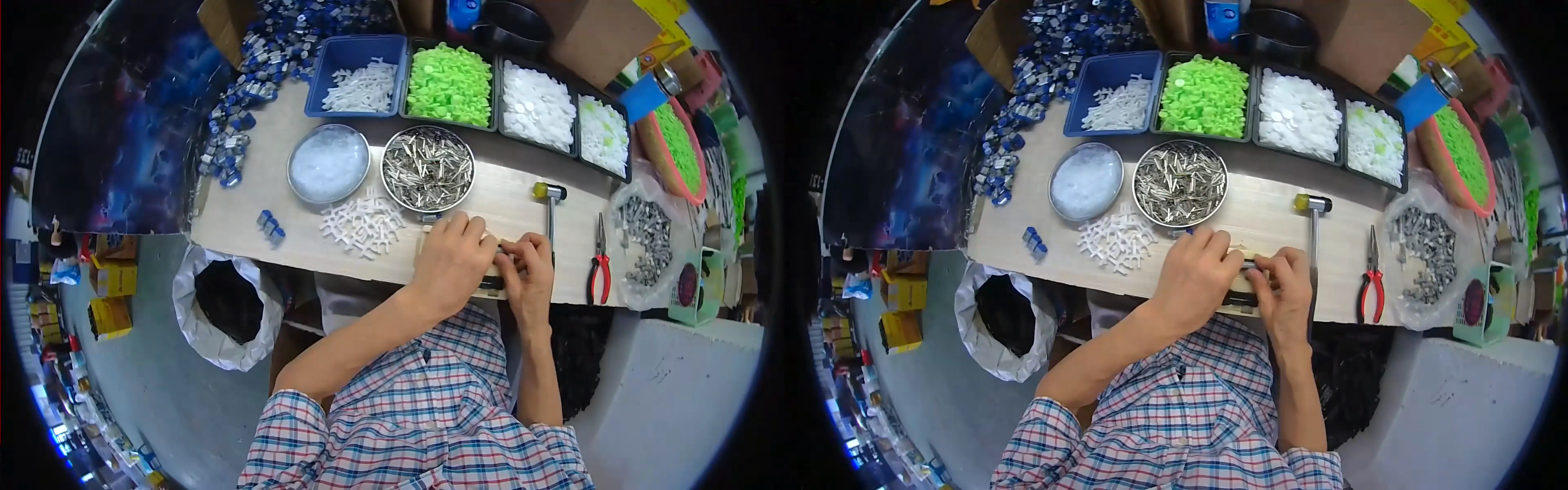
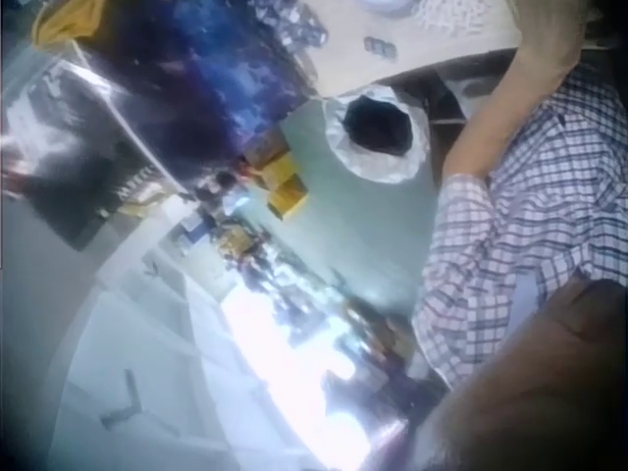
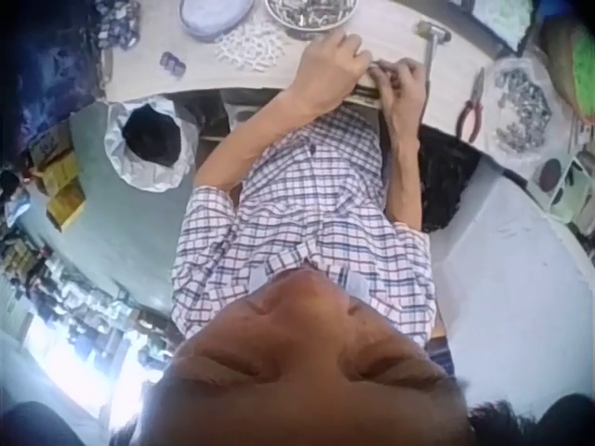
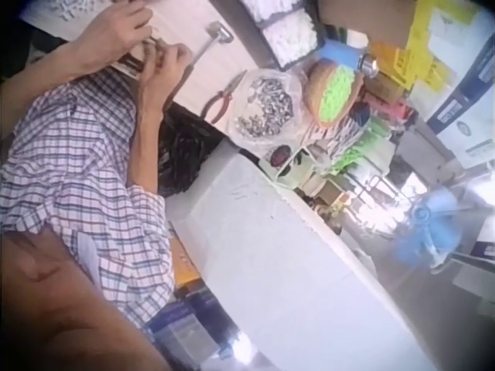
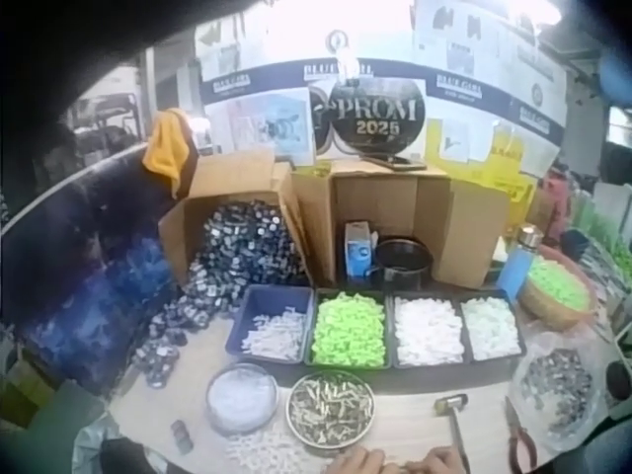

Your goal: Assembling small mechanical components using a wooden jig, a small hammer, and various plastic and metal parts at a workbench.

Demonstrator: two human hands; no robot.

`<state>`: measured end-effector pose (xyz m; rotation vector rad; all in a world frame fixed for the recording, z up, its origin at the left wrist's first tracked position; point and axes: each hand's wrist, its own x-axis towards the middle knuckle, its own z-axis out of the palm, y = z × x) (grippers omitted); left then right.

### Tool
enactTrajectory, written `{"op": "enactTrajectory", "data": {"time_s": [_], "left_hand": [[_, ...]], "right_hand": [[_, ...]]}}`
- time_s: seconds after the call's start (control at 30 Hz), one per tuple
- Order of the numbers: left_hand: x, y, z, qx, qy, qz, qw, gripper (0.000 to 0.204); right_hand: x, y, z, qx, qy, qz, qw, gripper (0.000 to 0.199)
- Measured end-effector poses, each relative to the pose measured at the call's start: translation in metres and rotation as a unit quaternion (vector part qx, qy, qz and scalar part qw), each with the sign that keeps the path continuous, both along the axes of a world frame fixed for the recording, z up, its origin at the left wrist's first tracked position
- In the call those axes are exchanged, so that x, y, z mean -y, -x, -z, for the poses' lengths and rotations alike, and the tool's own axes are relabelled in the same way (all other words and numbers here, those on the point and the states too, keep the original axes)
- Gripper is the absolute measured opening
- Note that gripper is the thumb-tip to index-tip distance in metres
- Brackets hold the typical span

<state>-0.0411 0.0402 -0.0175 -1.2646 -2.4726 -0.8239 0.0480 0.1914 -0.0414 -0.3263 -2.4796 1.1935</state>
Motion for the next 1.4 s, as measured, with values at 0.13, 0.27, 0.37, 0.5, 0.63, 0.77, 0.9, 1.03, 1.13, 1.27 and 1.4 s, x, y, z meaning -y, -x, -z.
{"op": "enactTrajectory", "data": {"time_s": [0.13,0.27,0.37,0.5,0.63,0.77,0.9,1.03,1.13,1.27,1.4], "left_hand": [[0.008,0.002,-0.008,0.019,0.023,0.004,1.0,0.011],[0.044,0.012,0.002,0.082,-0.085,-0.091,0.989,0.015],[0.083,0.028,0.008,0.088,-0.105,-0.191,0.972,0.02],[0.089,0.037,0.016,0.07,-0.062,-0.226,0.97,0.03],[0.078,0.036,0.021,0.07,-0.041,-0.224,0.971,0.037],[0.079,0.036,0.023,0.064,-0.049,-0.225,0.971,0.036],[0.081,0.033,0.024,0.064,-0.084,-0.218,0.97,0.029],[0.086,0.031,0.025,0.084,-0.124,-0.201,0.968,0.025],[0.094,0.028,0.028,0.105,-0.141,-0.19,0.966,0.023],[0.113,0.026,0.016,0.235,-0.207,-0.201,0.928,0.018],[0.138,0.047,0.01,0.239,-0.305,-0.313,0.867,0.014]], "right_hand": [[-0.026,-0.009,-0.004,0.03,0.195,-0.07,0.978,0.036],[-0.067,-0.037,-0.018,0.028,0.178,0.06,0.982,0.034],[-0.139,-0.06,-0.009,-0.012,-0.068,0.17,0.983,0.034],[-0.235,-0.067,-0.001,0.06,-0.236,0.282,0.928,0.039],[-0.298,-0.065,0.037,0.079,-0.382,0.309,0.867,0.04],[-0.294,-0.054,0.039,0.118,-0.418,0.247,0.866,0.041],[-0.288,-0.054,0.04,0.086,-0.391,0.228,0.888,0.032],[-0.285,-0.055,0.037,0.074,-0.367,0.221,0.901,0.027],[-0.285,-0.055,0.033,0.067,-0.355,0.212,0.908,0.025],[-0.278,-0.053,0.023,0.104,-0.361,0.187,0.908,0.026],[-0.273,-0.052,0.023,0.05,-0.351,0.12,0.927,0.027]]}}
